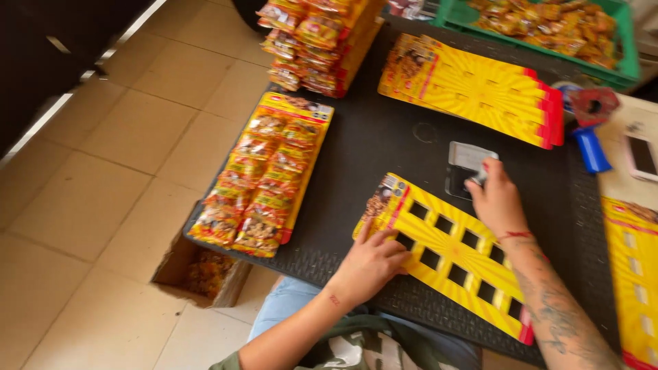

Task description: The person is using a hand stamp to mark yellow cardboard display sheets and then stacking the finished sheets on a table.

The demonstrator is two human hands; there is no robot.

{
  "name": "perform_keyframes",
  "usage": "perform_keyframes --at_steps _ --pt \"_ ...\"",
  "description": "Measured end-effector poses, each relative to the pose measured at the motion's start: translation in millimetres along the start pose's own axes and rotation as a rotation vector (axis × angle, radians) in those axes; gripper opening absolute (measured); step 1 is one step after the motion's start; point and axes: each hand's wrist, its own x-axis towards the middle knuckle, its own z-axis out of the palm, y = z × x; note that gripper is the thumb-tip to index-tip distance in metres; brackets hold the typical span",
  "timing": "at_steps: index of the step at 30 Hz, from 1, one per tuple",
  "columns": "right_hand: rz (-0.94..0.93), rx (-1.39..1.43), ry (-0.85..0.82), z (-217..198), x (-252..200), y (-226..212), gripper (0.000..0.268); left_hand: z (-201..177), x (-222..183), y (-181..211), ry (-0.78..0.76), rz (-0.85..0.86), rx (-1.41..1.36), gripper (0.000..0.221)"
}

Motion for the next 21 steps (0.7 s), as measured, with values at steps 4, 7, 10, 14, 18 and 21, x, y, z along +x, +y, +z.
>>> perform_keyframes --at_steps 4,7,10,14,18,21 --pt "0.037 0.032 -0.058 -4.6 -0.5 13.3 0.048 -24.1 19.1 4.2 -0.136 0.077 0.058 0.005" --pt "0.046 0.016 -0.071 -14.1 -3.6 14.9 0.051 -25.6 27.2 4.8 -0.229 0.089 0.092 0.012" --pt "0.166 0.231 0.067 -30.8 -6.4 17.6 0.050 -33.1 42.6 1.5 -0.389 0.087 0.096 0.023" --pt "0.333 0.842 0.249 -12.7 -8.3 82.9 0.043 -40.2 63.1 -0.7 -0.572 0.079 0.151 0.030" --pt "0.714 1.598 0.110 -4.4 -42.0 143.8 0.019 -53.1 74.5 2.7 -0.595 0.095 0.153 0.034" --pt "0.638 2.368 0.162 -15.0 -66.0 157.6 0.033 -61.2 81.5 -2.0 -0.506 0.122 0.204 0.020"
